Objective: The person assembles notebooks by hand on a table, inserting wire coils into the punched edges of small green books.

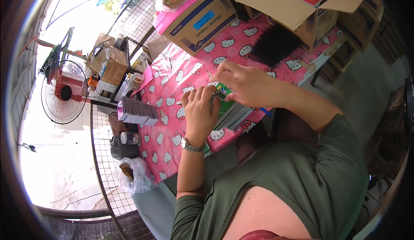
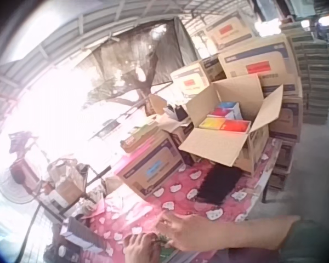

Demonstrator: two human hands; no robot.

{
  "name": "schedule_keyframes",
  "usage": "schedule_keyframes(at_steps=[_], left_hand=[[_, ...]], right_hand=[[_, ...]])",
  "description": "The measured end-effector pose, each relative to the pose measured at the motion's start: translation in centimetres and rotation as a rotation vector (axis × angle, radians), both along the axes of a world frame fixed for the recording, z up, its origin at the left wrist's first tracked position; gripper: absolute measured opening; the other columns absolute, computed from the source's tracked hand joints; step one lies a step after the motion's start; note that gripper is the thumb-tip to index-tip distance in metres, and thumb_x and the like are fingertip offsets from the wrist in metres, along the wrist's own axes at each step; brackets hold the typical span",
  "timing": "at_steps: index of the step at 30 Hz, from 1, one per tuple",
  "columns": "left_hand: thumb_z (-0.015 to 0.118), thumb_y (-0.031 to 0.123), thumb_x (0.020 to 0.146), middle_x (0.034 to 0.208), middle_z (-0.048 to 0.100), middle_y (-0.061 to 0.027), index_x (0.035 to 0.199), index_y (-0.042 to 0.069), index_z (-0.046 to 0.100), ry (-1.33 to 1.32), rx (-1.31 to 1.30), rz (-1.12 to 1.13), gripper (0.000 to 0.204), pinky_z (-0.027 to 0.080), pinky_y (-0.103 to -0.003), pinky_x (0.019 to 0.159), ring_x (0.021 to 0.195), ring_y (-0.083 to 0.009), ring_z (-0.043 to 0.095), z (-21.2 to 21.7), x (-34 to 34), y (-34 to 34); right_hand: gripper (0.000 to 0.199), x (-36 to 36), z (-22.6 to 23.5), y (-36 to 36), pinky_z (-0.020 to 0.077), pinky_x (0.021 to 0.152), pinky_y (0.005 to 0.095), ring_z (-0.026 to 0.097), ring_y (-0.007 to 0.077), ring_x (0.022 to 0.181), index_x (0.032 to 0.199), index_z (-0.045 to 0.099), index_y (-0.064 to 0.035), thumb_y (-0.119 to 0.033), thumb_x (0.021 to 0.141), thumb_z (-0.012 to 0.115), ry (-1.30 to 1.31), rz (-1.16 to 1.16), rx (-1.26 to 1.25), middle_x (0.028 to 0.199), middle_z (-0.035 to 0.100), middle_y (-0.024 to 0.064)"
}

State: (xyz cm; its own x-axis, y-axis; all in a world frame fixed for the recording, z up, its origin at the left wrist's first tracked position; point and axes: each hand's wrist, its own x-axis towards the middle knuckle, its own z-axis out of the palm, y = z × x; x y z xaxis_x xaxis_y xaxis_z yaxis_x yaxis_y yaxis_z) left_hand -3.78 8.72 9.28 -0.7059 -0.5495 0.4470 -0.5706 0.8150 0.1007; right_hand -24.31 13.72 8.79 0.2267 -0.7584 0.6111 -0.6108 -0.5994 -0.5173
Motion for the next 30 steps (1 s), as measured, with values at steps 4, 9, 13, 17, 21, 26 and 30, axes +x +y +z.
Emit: schedule_keyframes(at_steps=[4, 9, 13, 17, 21, 26, 30], left_hand=[[0.06, 0.016, 0.092, 0.098, 0.065, -0.0082, 0.111, 0.01, 0.058, 0.004, 0.013, 0.032, 0.02, 0.035, -0.048, 0.101, 0.097, -0.0293, 0.061, -0.3, 1.5, 0.3], [0.057, 0.018, 0.097, 0.098, 0.067, -0.0068, 0.111, 0.01, 0.061, -0.014, 0.059, -0.036, 0.017, 0.03, -0.051, 0.108, 0.099, -0.0279, 0.061, 0.2, 0.1, -0.4], [0.059, 0.024, 0.097, 0.108, 0.066, -0.0052, 0.114, 0.012, 0.062, -0.04, 0.094, -0.013, 0.021, 0.023, -0.056, 0.114, 0.112, -0.0291, 0.058, -0.4, 0.9, -0.9], [0.068, 0.029, 0.091, 0.117, 0.061, -0.0069, 0.112, 0.011, 0.063, -0.036, -0.048, 0.253, 0.028, 0.025, -0.055, 0.111, 0.119, -0.036, 0.049, -1.2, 2.7, 0.4], [0.074, 0.027, 0.086, 0.105, 0.06, -0.0109, 0.107, 0.007, 0.063, 0.1, 0.038, 0.206, 0.03, 0.039, -0.048, 0.096, 0.107, -0.0355, 0.051, -1.5, 3.1, -0.1], [0.078, 0.022, 0.082, 0.095, 0.059, -0.0127, 0.1, 0.005, 0.064, 0.179, 0.101, 0.144, 0.029, 0.044, -0.044, 0.082, 0.095, -0.0336, 0.052, -1.3, 1.9, -0.2], [0.077, 0.017, 0.081, 0.094, 0.059, -0.0122, 0.1, 0.004, 0.064, 0.163, 0.084, 0.114, 0.026, 0.044, -0.043, 0.082, 0.093, -0.0317, 0.053, -0.7, 1.3, -0.2]], right_hand=[[0.033, -0.9, 1.0, -3.0, 0.0554, 0.066, 0.0354, 0.069, 0.0337, 0.074, 0.13, 0.049, -0.0053, -0.012, 0.098, 0.056, -0.442, 0.398, 0.763, 0.086, 0.067, 0.0148], [0.047, -1.0, -21.3, -12.9, 0.0513, 0.09, 0.0469, 0.068, 0.035, 0.098, 0.124, 0.056, -0.005, -0.037, 0.091, 0.065, 0.033, -0.537, 0.426, 0.106, 0.069, 0.021], [0.051, 0.3, -28.7, -10.7, 0.0387, 0.109, 0.0501, 0.058, 0.0356, 0.122, 0.117, 0.062, -0.0055, -0.043, 0.084, 0.069, 0.422, -0.6, 0.336, 0.121, 0.065, 0.0228], [0.054, -1.5, -14.6, -13.3, 0.0432, 0.103, 0.0381, 0.057, 0.0249, 0.119, 0.136, 0.057, -0.0124, -0.042, 0.091, 0.061, 0.001, -0.022, 0.65, 0.122, 0.064, 0.0151], [0.053, -3.1, -1.7, -9.4, 0.0422, 0.098, 0.0295, 0.056, 0.0126, 0.114, 0.139, 0.056, -0.0102, -0.033, 0.092, 0.061, -0.527, 0.829, 0.821, 0.121, 0.063, 0.0069], [0.056, -4.6, 0.3, -8.0, 0.0431, 0.098, 0.0308, 0.056, 0.0145, 0.116, 0.139, 0.055, -0.0088, -0.031, 0.088, 0.063, -0.466, 0.872, 0.944, 0.127, 0.059, 0.005], [0.064, -4.4, 1.5, -8.4, 0.0448, 0.096, 0.0314, 0.055, 0.0154, 0.118, 0.142, 0.052, -0.0086, -0.036, 0.086, 0.065, 0.278, 0.488, 0.697, 0.129, 0.058, 0.0064]])
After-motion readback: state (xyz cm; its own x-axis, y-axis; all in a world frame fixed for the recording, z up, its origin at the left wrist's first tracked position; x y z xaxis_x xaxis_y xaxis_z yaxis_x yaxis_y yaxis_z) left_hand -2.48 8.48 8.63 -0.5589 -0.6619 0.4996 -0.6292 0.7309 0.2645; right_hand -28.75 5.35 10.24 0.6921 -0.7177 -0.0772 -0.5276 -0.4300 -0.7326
